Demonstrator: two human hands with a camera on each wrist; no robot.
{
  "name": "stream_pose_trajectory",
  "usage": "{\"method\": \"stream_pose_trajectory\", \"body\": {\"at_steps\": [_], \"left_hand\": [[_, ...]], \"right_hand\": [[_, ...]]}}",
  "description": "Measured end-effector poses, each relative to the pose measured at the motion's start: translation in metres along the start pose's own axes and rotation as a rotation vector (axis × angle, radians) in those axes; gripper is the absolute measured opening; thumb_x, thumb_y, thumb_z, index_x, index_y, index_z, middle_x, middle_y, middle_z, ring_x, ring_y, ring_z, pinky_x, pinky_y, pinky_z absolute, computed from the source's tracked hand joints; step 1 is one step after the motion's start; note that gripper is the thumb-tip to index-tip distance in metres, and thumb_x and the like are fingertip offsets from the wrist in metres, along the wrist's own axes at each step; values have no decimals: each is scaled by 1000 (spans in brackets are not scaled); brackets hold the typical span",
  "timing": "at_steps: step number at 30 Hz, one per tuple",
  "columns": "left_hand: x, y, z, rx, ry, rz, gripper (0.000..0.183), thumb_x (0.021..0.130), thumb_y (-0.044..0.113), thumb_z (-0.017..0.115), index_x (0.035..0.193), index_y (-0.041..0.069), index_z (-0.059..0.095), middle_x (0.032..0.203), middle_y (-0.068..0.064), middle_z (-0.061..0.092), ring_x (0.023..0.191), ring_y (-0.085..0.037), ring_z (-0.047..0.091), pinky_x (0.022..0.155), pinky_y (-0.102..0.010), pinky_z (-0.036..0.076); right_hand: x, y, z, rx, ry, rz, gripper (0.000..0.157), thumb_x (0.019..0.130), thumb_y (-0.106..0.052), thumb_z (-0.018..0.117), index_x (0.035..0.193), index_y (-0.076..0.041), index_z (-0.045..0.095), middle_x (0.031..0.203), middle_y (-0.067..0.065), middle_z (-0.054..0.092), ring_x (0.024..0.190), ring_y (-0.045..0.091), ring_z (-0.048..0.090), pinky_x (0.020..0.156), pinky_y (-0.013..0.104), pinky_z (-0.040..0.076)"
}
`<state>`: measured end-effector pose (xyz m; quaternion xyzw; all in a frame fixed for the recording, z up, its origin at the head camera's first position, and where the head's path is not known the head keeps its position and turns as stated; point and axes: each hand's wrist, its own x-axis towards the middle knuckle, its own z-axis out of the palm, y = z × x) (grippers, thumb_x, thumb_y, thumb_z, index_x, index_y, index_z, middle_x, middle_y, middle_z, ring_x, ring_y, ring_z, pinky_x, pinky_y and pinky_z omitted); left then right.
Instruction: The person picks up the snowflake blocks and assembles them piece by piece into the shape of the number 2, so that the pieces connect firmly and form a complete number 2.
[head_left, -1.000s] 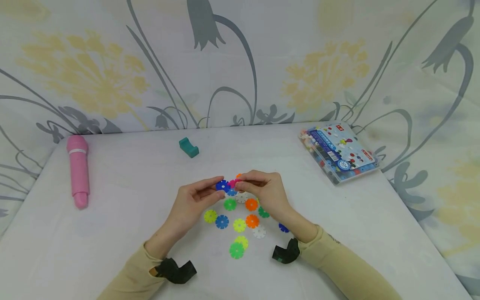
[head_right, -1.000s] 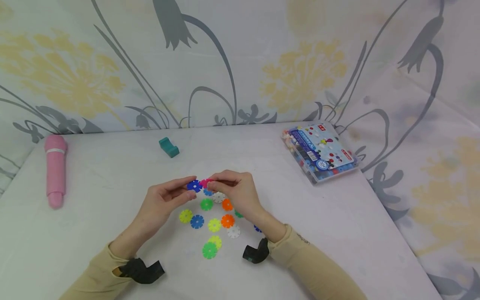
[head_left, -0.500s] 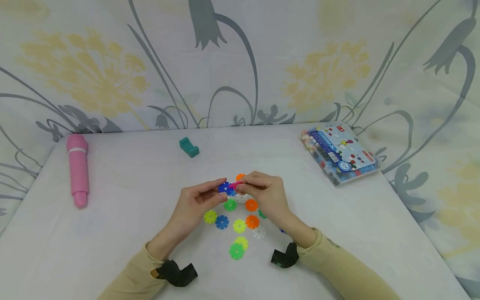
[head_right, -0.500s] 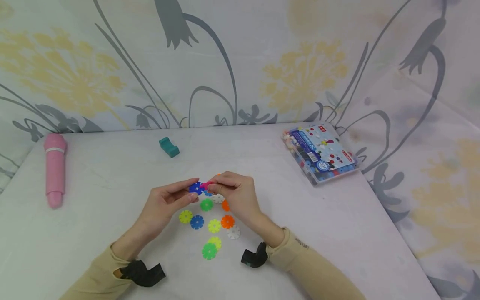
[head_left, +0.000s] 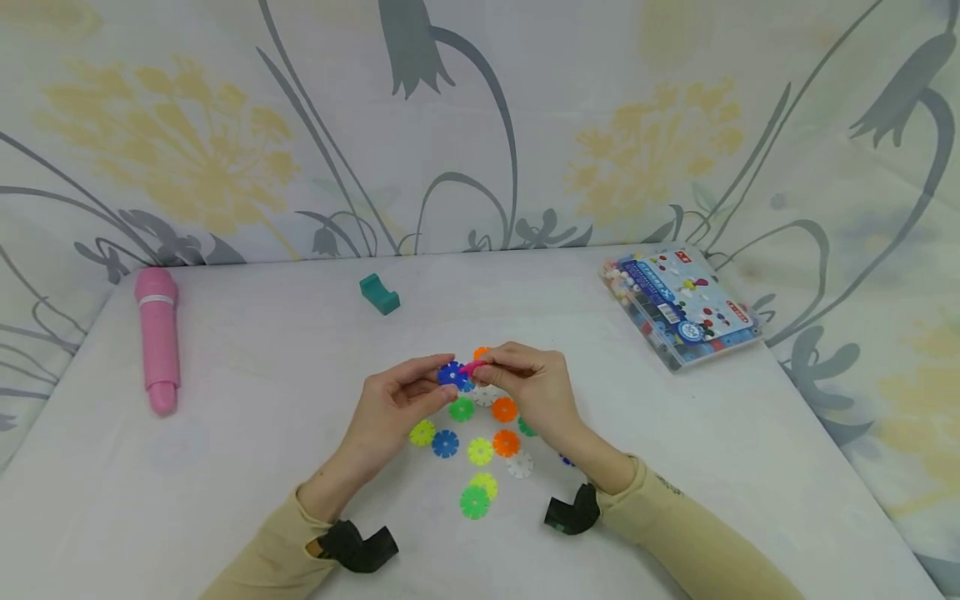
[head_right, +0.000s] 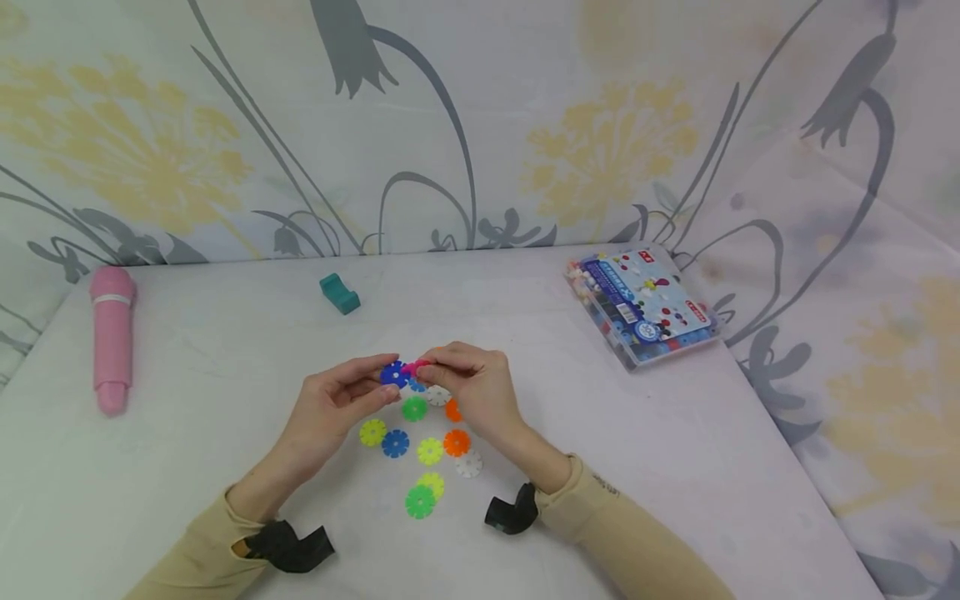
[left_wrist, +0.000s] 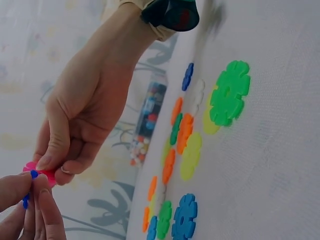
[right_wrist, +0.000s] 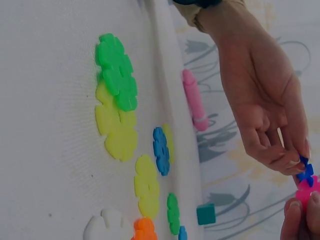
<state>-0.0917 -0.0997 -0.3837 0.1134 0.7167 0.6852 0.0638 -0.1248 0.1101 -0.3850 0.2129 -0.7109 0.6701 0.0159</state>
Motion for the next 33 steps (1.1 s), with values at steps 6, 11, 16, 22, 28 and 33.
{"method": "stream_pose_trajectory", "body": {"at_steps": [6, 11, 16, 22, 28, 33], "left_hand": [[1, 0, 0, 44, 29, -34, 45, 93, 7, 70, 136, 3, 59, 105, -17, 65, 92, -15, 70, 85, -21, 56], [1, 0, 0, 49, 23, -48, 44, 93, 8, 70, 135, 1, 60, 106, -18, 65, 94, -19, 70, 85, -20, 56], [1, -2, 0, 47, 32, -47, 43, 95, 7, 67, 137, 3, 59, 105, -18, 64, 94, -16, 71, 86, -19, 56], [2, -1, 0, 42, 41, -47, 44, 93, 8, 71, 136, 6, 60, 105, -16, 64, 91, -14, 69, 85, -20, 56], [2, -1, 0, 79, 71, -59, 45, 92, 13, 73, 135, 6, 61, 106, -13, 66, 92, -16, 67, 84, -18, 55], [3, -2, -1, 110, 112, -77, 45, 91, 15, 74, 134, 9, 62, 106, -12, 65, 93, -18, 67, 84, -17, 55]], "right_hand": [[2, -1, -1, 24, -26, 70, 18, 90, -2, 69, 107, 5, 74, 102, 22, 72, 91, 17, 73, 85, 32, 59], [3, -2, -2, 29, -26, 110, 21, 91, -3, 69, 110, 4, 73, 107, 22, 73, 94, 17, 74, 85, 33, 59], [2, 0, -2, 38, -28, 107, 19, 91, -4, 70, 108, 4, 73, 104, 21, 73, 92, 20, 74, 85, 34, 59], [1, 0, -1, 69, -35, 125, 20, 91, -5, 71, 108, 5, 73, 104, 23, 73, 89, 19, 74, 84, 34, 59], [2, 0, -3, 41, -24, 125, 22, 91, -4, 71, 111, 5, 72, 107, 22, 73, 92, 18, 74, 85, 33, 59], [5, 3, -8, 10, 7, 164, 22, 92, -7, 70, 111, 4, 71, 108, 20, 73, 95, 19, 73, 88, 31, 58]]}}
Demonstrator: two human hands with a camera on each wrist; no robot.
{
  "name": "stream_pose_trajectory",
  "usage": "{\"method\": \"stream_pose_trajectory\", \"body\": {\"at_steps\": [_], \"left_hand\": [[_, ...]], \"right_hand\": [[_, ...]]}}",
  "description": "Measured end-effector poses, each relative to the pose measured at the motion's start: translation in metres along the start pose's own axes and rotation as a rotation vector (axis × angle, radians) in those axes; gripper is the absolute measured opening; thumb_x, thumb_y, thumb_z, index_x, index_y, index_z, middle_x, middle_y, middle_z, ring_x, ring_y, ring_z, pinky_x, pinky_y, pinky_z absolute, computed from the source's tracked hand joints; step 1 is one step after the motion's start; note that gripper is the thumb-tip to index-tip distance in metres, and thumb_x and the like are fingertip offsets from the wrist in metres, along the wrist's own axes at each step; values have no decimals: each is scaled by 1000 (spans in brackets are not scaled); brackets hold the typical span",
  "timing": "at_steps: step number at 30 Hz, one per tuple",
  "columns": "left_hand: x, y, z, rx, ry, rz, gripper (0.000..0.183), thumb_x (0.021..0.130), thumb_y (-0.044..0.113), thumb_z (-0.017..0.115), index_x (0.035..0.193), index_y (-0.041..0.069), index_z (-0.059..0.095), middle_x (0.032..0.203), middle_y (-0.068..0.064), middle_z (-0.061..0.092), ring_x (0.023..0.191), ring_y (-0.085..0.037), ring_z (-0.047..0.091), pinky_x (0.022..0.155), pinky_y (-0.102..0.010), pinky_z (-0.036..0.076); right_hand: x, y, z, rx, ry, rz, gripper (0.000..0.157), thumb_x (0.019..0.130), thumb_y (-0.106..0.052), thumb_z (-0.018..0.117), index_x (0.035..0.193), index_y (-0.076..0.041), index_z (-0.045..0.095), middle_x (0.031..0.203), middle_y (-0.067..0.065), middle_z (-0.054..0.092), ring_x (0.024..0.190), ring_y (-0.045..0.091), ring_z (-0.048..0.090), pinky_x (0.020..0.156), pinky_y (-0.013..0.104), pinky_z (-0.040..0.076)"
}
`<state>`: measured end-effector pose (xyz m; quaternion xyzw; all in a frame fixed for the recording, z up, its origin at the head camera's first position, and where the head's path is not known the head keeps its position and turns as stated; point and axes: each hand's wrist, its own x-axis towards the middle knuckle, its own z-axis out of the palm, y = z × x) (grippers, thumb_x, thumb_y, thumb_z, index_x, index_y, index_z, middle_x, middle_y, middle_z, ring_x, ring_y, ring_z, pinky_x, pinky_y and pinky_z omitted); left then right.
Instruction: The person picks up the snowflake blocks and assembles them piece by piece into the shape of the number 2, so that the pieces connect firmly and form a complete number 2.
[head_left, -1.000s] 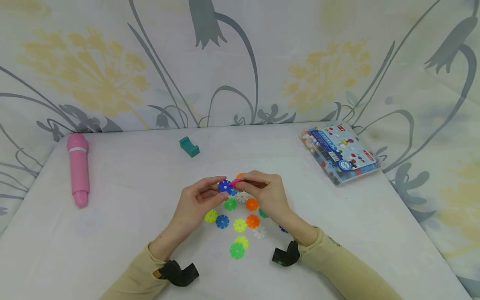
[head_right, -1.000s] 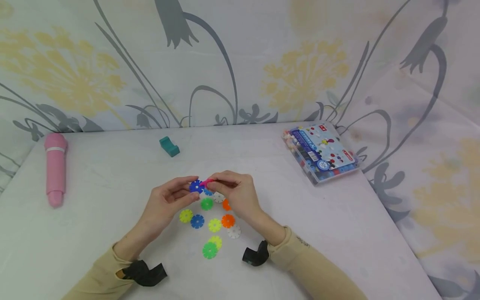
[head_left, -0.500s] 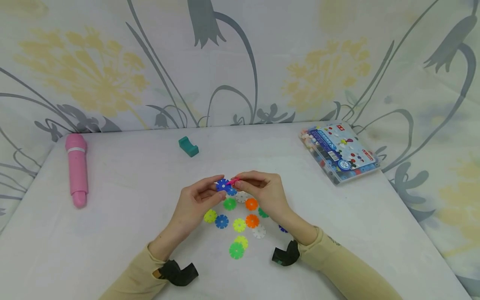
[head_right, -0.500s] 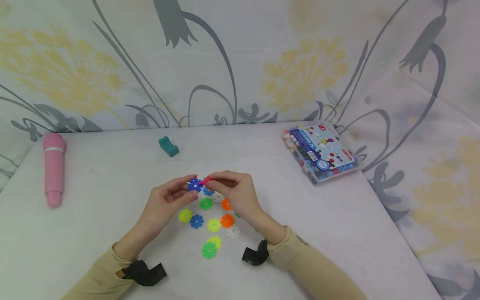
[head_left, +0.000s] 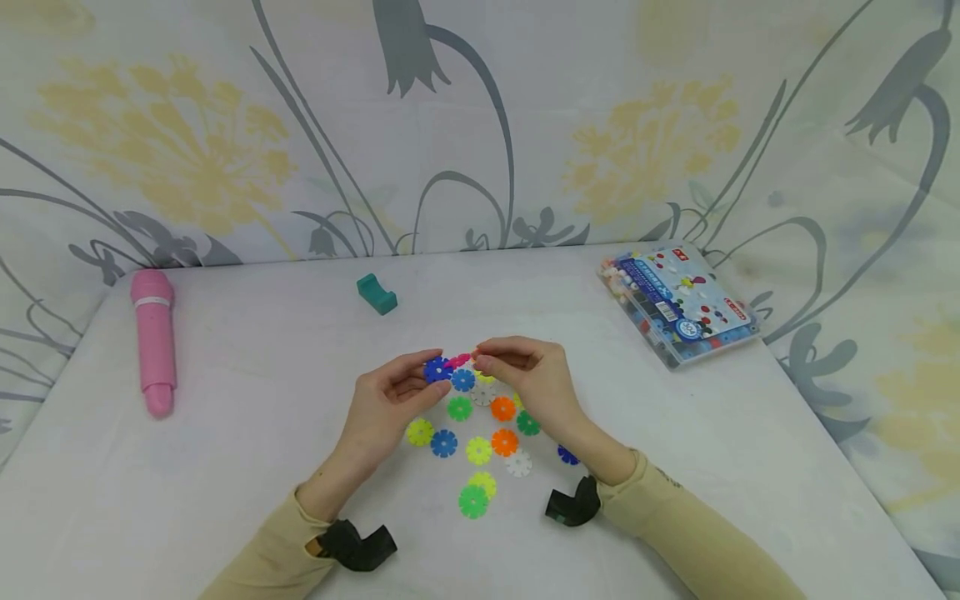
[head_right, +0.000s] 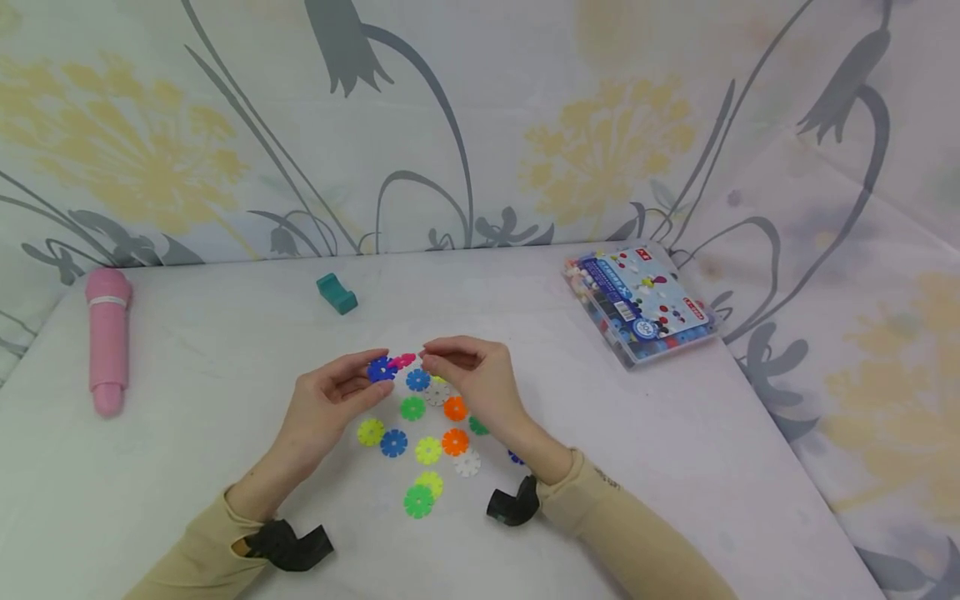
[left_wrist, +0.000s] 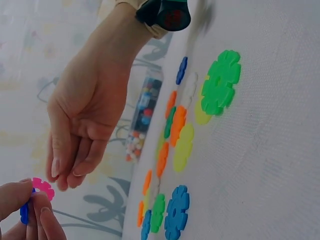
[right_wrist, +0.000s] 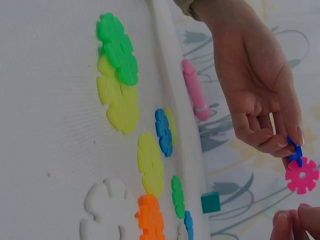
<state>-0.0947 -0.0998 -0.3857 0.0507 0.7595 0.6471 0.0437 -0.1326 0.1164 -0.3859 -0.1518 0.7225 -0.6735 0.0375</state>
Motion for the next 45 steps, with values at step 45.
{"method": "stream_pose_trajectory", "body": {"at_steps": [45], "left_hand": [[1, 0, 0, -9, 55, -50, 43, 90, 17, 76, 131, 13, 64, 105, -11, 63, 93, -18, 64, 83, -15, 54]], "right_hand": [[7, 29, -7, -640, -240, 44, 27, 80, -11, 84, 106, -8, 76, 92, 1, 64, 84, 15, 55, 74, 25, 50]]}}
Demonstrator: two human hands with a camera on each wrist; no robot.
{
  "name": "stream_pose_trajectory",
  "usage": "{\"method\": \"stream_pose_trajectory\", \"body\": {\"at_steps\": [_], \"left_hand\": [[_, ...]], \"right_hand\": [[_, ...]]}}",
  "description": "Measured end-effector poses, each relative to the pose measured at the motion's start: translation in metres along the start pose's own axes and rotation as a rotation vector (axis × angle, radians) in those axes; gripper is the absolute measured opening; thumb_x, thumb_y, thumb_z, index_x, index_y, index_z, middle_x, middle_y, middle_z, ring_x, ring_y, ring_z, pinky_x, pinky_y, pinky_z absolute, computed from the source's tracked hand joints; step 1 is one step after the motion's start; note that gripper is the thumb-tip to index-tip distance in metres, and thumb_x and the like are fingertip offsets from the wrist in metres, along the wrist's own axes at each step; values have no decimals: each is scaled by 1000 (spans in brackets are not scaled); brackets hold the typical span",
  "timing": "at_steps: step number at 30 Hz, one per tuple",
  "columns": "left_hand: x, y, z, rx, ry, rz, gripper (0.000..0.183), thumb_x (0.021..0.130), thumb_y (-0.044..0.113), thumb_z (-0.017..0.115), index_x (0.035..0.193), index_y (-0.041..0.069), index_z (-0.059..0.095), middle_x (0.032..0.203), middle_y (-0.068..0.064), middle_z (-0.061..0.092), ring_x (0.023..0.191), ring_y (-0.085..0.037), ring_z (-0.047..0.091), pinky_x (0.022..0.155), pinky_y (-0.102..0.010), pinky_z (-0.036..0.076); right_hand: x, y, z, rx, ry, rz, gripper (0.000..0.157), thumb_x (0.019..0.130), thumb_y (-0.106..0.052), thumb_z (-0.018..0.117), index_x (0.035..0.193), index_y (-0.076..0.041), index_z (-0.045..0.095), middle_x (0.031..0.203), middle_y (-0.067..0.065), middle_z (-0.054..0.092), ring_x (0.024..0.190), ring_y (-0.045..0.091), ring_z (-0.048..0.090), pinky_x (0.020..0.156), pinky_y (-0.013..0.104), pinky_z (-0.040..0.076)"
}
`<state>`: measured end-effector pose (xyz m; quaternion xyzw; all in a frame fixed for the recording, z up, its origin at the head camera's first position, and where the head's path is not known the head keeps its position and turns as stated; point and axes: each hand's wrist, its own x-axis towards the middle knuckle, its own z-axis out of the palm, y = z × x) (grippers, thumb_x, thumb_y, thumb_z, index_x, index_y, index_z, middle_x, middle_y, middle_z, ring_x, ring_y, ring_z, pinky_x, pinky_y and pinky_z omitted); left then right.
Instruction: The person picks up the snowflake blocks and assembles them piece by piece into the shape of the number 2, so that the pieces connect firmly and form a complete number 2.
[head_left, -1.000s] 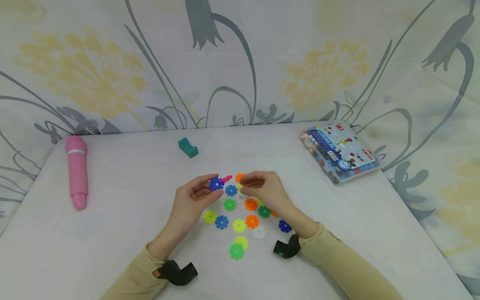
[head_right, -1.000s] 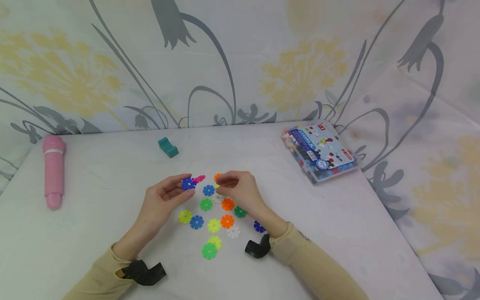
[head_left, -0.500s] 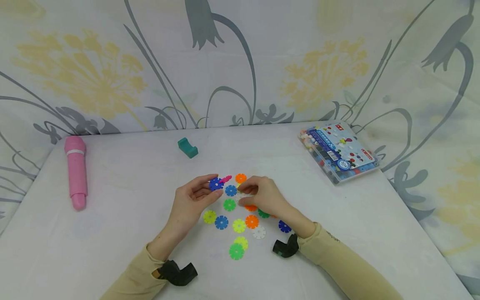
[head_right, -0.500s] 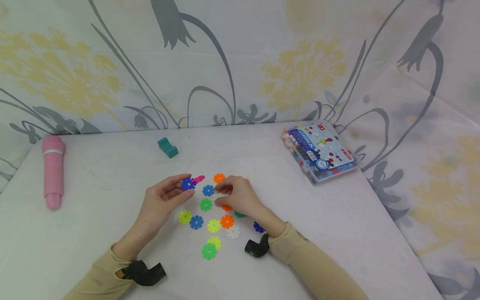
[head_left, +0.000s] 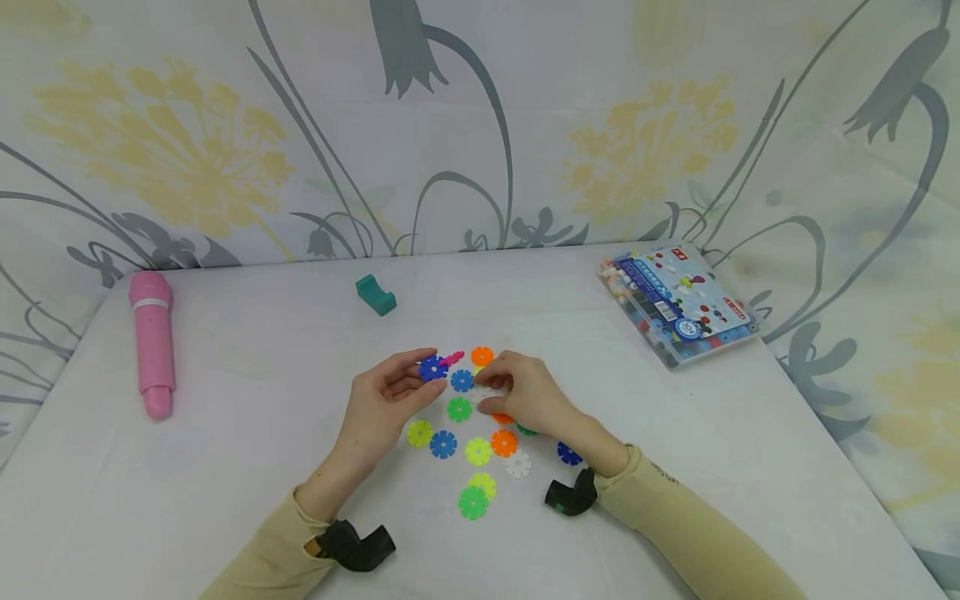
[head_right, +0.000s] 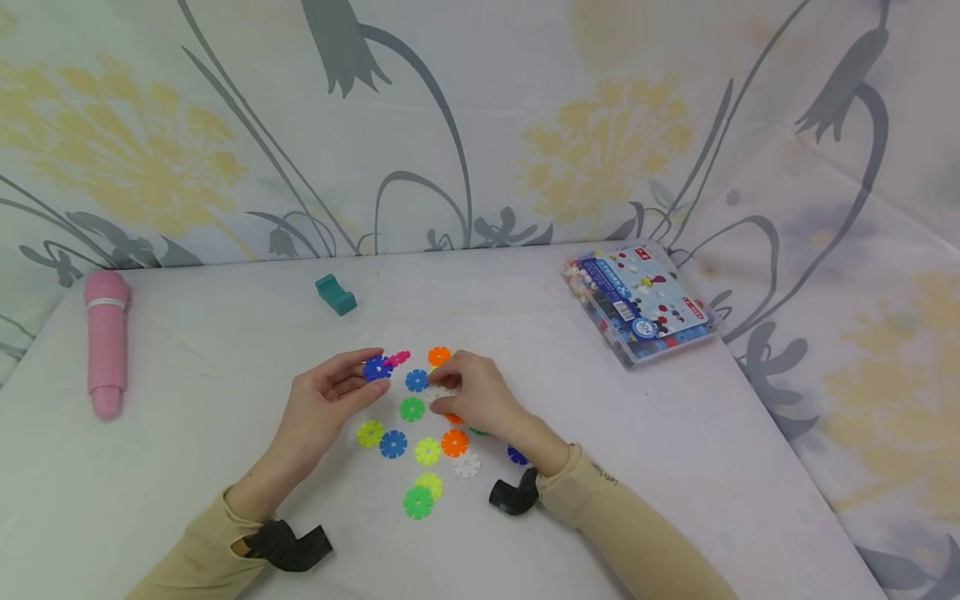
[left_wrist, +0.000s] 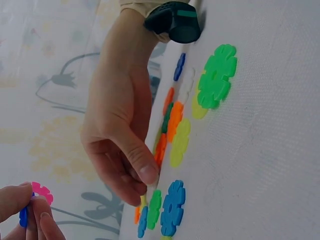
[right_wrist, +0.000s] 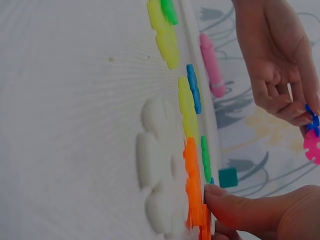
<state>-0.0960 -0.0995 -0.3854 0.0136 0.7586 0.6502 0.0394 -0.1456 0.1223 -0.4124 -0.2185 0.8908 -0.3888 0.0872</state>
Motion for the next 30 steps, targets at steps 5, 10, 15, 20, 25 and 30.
{"method": "stream_pose_trajectory", "body": {"at_steps": [5, 10, 15, 20, 25, 30], "left_hand": [[0, -1, 0, 3, -6, 6, 44, 90, 17, 76, 132, 12, 63, 105, -11, 63, 93, -18, 64, 83, -15, 54], [1, -1, 0, 3, -6, 9, 44, 90, 17, 76, 132, 12, 64, 105, -11, 63, 93, -18, 64, 83, -15, 54], [1, -2, 0, 2, -2, 6, 44, 90, 17, 76, 132, 11, 63, 105, -11, 63, 93, -18, 64, 83, -15, 54], [1, -3, 1, 6, -2, -2, 46, 90, 18, 76, 133, 10, 63, 105, -10, 63, 93, -18, 64, 82, -15, 54], [0, -3, 1, 7, -5, 2, 46, 90, 17, 75, 133, 9, 62, 105, -11, 63, 93, -18, 63, 82, -15, 54], [1, -2, 1, 3, -1, -4, 46, 90, 18, 76, 133, 8, 62, 103, -11, 63, 92, -18, 63, 82, -15, 54]], "right_hand": [[0, -1, 0, -32, -10, 1, 28, 80, -12, 84, 106, -7, 76, 92, 1, 62, 84, 14, 55, 74, 25, 50], [0, -2, -1, -44, -22, 8, 25, 81, -13, 84, 104, -8, 77, 93, 1, 61, 83, 14, 55, 74, 24, 50], [0, -2, -1, -39, -23, 18, 23, 81, -14, 84, 101, -8, 75, 93, 1, 60, 85, 15, 55, 77, 26, 50], [-1, -1, 0, -25, -17, 36, 24, 80, -13, 84, 100, -8, 71, 95, 1, 61, 86, 16, 55, 79, 27, 50], [0, 0, 0, 1, -21, 51, 26, 80, -13, 85, 100, -9, 70, 88, 0, 60, 80, 16, 52, 72, 25, 48], [1, 0, -3, 55, -17, 69, 23, 79, -13, 85, 97, -11, 70, 79, -1, 59, 73, 16, 53, 64, 23, 45]]}}
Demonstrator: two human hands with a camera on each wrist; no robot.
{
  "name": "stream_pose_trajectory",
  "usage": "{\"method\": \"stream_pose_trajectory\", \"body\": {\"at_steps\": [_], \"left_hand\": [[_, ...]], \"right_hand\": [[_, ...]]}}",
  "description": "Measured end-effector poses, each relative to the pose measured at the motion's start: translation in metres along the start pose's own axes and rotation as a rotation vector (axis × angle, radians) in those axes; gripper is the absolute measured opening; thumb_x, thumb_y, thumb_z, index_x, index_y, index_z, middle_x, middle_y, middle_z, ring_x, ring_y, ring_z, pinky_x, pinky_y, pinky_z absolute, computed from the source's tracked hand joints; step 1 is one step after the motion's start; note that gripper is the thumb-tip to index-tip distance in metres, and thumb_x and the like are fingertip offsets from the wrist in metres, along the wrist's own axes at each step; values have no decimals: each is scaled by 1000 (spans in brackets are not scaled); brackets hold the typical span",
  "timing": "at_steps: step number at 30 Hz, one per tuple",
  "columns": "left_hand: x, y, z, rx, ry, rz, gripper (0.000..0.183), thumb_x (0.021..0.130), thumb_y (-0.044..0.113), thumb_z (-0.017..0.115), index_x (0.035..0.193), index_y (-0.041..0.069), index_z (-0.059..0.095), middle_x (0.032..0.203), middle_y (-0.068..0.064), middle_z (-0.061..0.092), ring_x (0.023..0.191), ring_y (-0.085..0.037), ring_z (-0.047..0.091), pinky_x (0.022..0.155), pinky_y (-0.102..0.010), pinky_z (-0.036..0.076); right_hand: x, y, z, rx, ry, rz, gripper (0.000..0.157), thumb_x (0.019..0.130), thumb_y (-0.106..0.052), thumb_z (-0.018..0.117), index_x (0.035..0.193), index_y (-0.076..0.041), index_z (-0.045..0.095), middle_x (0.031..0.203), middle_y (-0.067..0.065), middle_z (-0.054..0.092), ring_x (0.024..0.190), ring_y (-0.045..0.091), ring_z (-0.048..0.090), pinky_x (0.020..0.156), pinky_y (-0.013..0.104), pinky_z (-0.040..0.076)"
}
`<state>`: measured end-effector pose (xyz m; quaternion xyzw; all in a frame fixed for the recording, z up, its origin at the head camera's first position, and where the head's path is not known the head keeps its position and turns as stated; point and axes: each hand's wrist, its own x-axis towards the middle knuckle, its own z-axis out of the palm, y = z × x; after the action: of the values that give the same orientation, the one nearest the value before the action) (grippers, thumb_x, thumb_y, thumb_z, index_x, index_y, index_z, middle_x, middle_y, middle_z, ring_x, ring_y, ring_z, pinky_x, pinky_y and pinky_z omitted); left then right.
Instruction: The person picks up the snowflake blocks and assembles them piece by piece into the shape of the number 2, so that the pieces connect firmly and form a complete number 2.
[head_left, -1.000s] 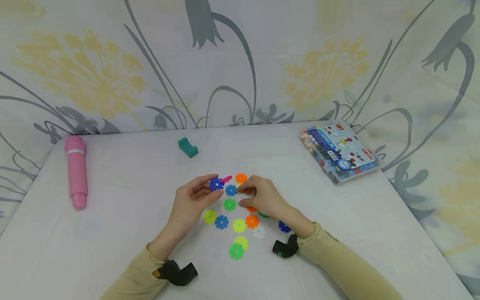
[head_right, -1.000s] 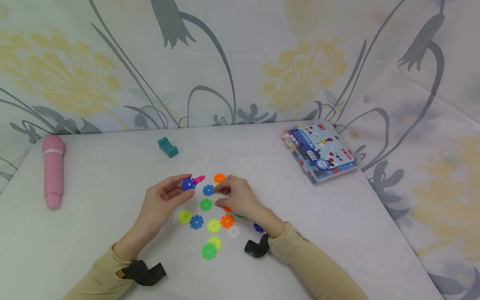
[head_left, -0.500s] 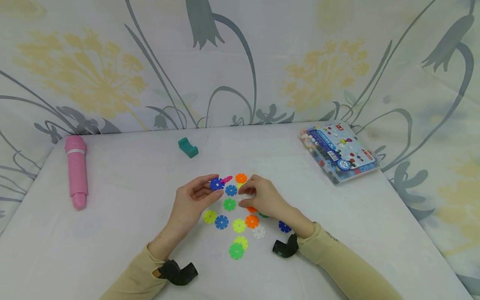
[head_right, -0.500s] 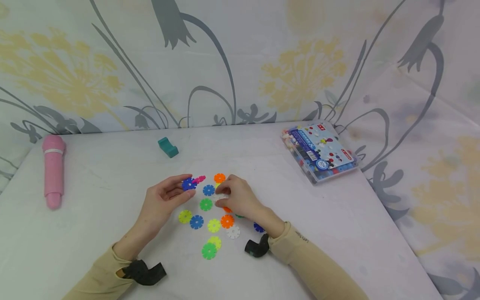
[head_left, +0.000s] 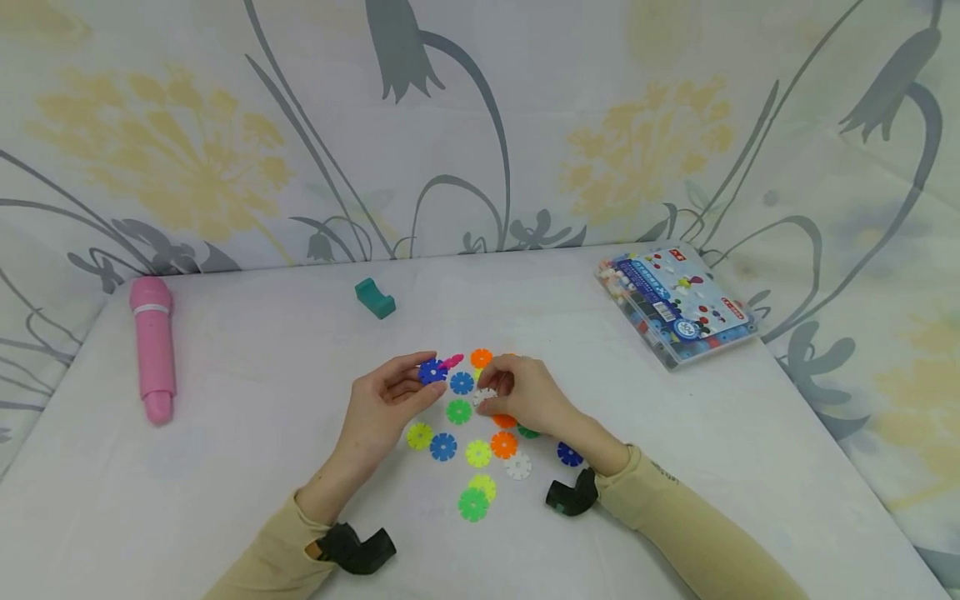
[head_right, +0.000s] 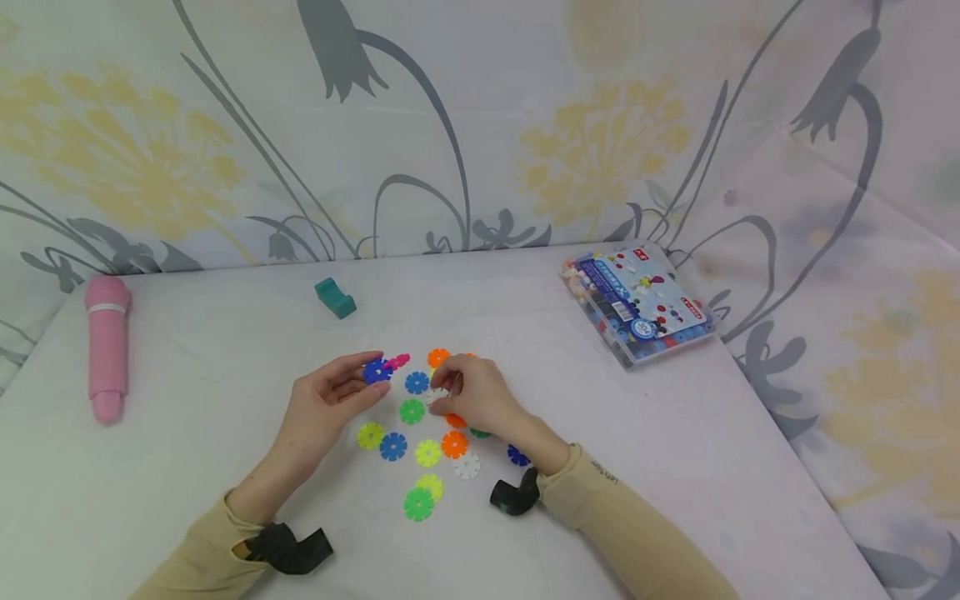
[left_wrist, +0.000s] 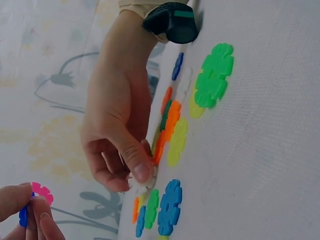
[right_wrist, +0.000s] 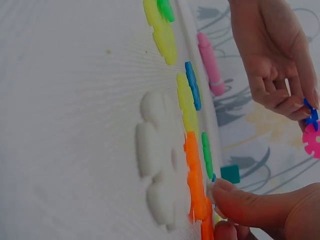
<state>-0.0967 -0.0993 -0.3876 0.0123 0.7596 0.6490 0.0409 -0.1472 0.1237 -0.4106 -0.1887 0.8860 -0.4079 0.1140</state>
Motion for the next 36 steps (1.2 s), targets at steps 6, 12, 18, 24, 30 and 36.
{"method": "stream_pose_trajectory", "body": {"at_steps": [6, 12, 18, 24, 30, 36], "left_hand": [[1, 0, 0, 12, 9, -5, 46, 90, 18, 76, 133, 9, 63, 104, -11, 63, 92, -18, 64, 82, -15, 54], [1, 0, 1, 17, 11, 2, 46, 89, 18, 77, 132, 10, 64, 103, -11, 64, 91, -18, 64, 82, -16, 55], [1, 0, 1, 18, 9, 5, 47, 89, 19, 77, 133, 9, 63, 104, -11, 64, 92, -18, 64, 82, -15, 54], [1, 1, 0, 19, 11, 2, 46, 89, 18, 76, 133, 9, 64, 105, -11, 64, 92, -18, 64, 82, -15, 54], [1, 1, 0, 18, 5, -13, 46, 90, 20, 76, 134, 10, 63, 105, -11, 64, 92, -19, 64, 82, -15, 54], [1, 1, 0, 13, -2, -7, 46, 91, 18, 75, 135, 11, 63, 104, -11, 63, 89, -18, 64, 80, -15, 55]], "right_hand": [[0, 0, -4, 114, 110, 1, 17, 82, -17, 83, 94, -13, 72, 80, 0, 64, 67, 18, 56, 60, 24, 47], [-2, -5, -9, 411, 183, 3, 20, 88, -16, 77, 104, -6, 70, 83, 13, 73, 72, 29, 68, 65, 25, 53], [-4, -12, -12, 556, 189, -31, 26, 93, -8, 71, 117, 0, 67, 97, 20, 74, 79, 23, 74, 79, 29, 60], [-5, -13, -12, 656, 173, -72, 34, 93, -3, 69, 124, 7, 60, 97, 21, 72, 80, 22, 76, 80, 39, 60], [-5, -14, -13, 680, 185, -46, 28, 92, -5, 70, 119, 5, 64, 95, 20, 72, 78, 23, 76, 78, 44, 60], [-5, -14, -12, 693, 172, -50, 24, 92, -5, 71, 114, 4, 67, 96, 23, 71, 76, 22, 75, 76, 45, 61]]}}
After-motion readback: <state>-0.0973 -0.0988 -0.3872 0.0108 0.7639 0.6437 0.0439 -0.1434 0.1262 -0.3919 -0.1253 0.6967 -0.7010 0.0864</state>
